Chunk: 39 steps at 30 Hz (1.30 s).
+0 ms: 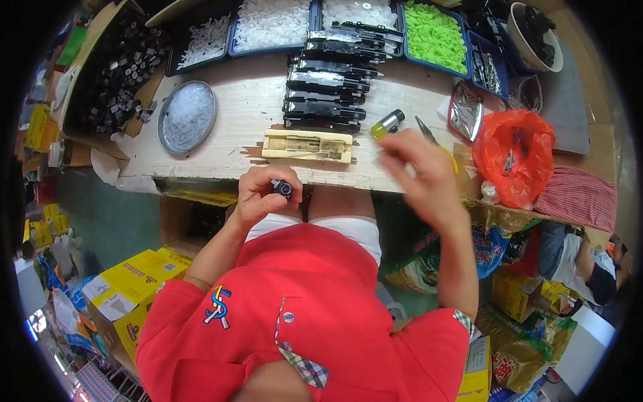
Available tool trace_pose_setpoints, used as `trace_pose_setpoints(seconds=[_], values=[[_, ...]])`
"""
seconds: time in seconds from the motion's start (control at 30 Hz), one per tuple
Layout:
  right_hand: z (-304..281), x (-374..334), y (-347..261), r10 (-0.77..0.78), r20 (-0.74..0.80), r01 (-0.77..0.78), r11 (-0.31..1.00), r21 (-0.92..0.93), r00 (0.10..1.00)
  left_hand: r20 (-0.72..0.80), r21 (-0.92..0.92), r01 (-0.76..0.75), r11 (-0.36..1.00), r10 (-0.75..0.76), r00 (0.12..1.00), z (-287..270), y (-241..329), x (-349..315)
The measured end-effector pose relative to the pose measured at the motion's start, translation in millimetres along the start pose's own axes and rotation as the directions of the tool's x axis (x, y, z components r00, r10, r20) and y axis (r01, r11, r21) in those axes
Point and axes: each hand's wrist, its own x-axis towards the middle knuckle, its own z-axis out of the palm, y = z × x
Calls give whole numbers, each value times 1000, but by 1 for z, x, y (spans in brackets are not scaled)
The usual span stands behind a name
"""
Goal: The person assembles plastic components in a wooden jig by hand, taps them with a mallet, and trims parts using pliers.
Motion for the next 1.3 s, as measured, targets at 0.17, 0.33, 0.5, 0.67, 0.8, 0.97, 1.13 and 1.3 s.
trace_pose_setpoints(seconds=[0.17, 0.33, 0.5, 0.67, 0.8, 0.97, 1.13, 1.3], values=[[36, 9, -27, -266, 159, 233, 952, 199, 951, 17, 175, -57, 983, 55, 998, 1, 1, 0], [47, 15, -32, -300, 234, 250, 943, 220, 925, 9, 273, -94, 957, 95, 995, 3, 4, -2], [49, 19, -38, -286, 277, 234, 950, 207, 917, 27, 341, -131, 931, 130, 991, 4, 7, -1], [49, 22, -52, -201, 327, 219, 976, -19, 923, 47, 493, -124, 861, 116, 992, 4, 8, -1], [54, 30, -42, -266, 315, 278, 960, 7, 911, -22, 443, -120, 888, 145, 989, 3, -2, -4], [45, 24, -32, -216, 237, 166, 962, 215, 947, -70, 164, 5, 986, 6, 998, 3, -6, -9], [47, 19, -34, -257, 210, 211, 953, 219, 944, -71, 110, 9, 994, -1, 997, 4, -8, -7], [50, 17, -33, -251, 251, 197, 955, 223, 935, -35, 213, -35, 977, 43, 998, 6, -3, -4]])
